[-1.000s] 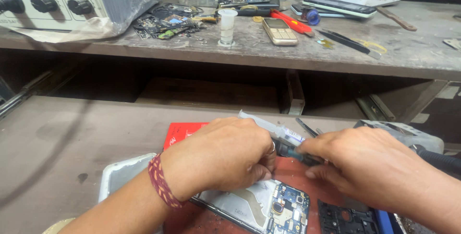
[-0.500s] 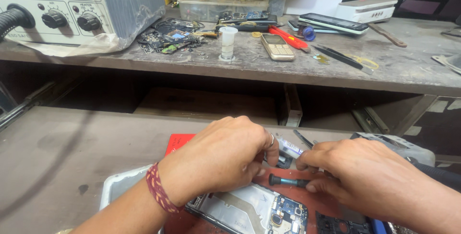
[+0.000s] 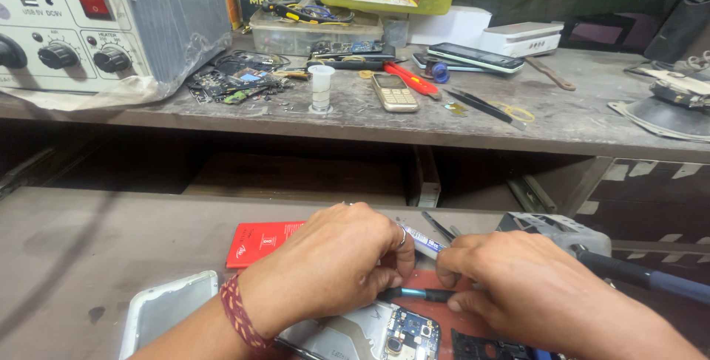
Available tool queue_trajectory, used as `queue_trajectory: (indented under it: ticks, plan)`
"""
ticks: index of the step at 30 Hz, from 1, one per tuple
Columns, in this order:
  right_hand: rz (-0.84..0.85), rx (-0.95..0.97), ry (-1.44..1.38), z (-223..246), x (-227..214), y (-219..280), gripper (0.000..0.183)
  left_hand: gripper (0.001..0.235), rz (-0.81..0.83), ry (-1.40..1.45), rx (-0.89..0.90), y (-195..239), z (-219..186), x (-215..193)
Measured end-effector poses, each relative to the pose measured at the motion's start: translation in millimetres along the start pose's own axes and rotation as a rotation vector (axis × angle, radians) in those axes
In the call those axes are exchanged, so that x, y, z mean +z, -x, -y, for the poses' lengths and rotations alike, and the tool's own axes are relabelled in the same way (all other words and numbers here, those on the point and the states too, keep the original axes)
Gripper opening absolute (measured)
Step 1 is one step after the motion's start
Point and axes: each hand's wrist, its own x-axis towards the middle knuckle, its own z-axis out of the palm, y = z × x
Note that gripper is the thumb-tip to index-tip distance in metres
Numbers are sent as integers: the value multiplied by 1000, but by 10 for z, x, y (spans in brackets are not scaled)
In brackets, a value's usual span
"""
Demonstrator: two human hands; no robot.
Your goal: The person uses tweezers to manipulate a small component on a disassembled smartphone motherboard. They then use a soldering iron to work on the circuit board and a hot air gun to heat a specific area of the device.
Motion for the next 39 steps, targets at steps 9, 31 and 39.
queue_trajectory:
  ticks: [9, 31, 39]
  plan:
    - [0, 29, -44, 98, -117, 23, 25, 13, 70, 0, -23, 33, 24, -87]
    - [128, 469, 277, 61, -382, 185, 15, 16, -58, 127, 191, 77, -11, -205]
    - [1, 360, 307, -49, -176, 142, 16, 18, -44, -28, 154, -141, -45, -109]
